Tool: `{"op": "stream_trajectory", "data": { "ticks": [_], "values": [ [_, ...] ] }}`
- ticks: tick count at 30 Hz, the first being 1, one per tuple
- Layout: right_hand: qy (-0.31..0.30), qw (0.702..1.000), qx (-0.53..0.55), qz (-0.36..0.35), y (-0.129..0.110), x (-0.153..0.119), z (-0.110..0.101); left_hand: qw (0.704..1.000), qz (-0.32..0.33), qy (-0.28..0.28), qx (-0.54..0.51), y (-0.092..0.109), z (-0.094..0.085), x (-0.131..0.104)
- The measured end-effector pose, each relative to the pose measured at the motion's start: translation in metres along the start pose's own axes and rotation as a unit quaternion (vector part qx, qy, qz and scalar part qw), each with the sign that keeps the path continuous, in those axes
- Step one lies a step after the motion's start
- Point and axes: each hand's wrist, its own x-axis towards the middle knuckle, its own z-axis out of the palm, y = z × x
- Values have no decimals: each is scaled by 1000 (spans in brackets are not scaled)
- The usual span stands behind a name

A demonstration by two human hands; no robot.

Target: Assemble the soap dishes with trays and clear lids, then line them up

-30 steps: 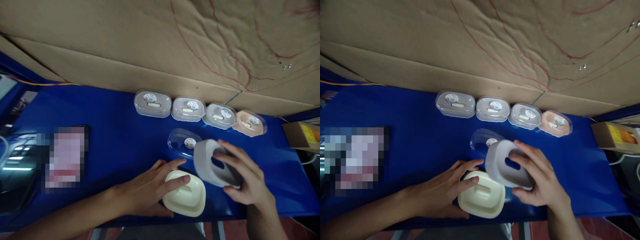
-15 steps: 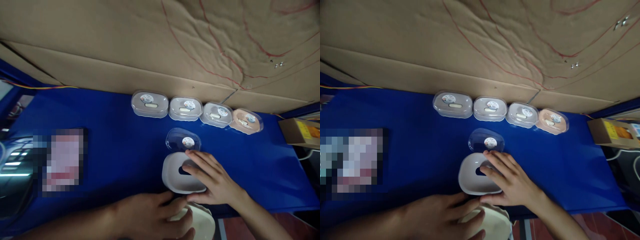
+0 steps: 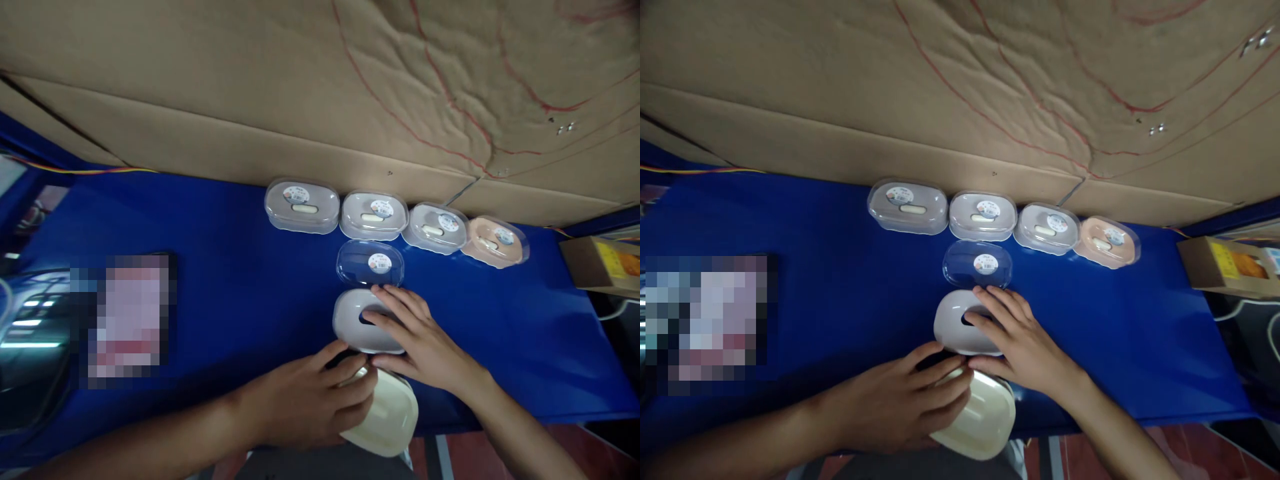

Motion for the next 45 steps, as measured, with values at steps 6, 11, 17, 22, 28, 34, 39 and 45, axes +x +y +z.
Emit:
{"op": "stream_trajectory", "data": {
  "ticks": [6, 11, 17, 22, 28, 34, 39, 45],
  "values": [
    [31, 999, 14, -2, 4, -4, -10, 999, -24, 12, -33, -2, 5, 1],
    [41, 997, 35, -57, -12, -6, -10, 980, -88, 134, -114, -13, -2, 2],
    [17, 995, 52, -87, -26, -7, 9, 976, -186, 77, -90, -57, -17, 22],
    [-27, 996, 52, -71, -25, -8, 10, 971, -233, -23, -56, -81, -18, 34],
    [-12, 995, 72, -65, -21, -10, 5, 935, -353, -17, 28, -64, -23, -9],
    [30, 996, 67, -58, -17, -8, 13, 867, -489, -34, 94, -54, -39, -69],
    [42, 995, 65, -66, -16, -5, 16, 804, -581, -67, 109, -90, -50, -88],
    [40, 995, 66, -64, -15, -4, 17, 799, -593, -49, 85, -146, -51, -94]
  ]
}}
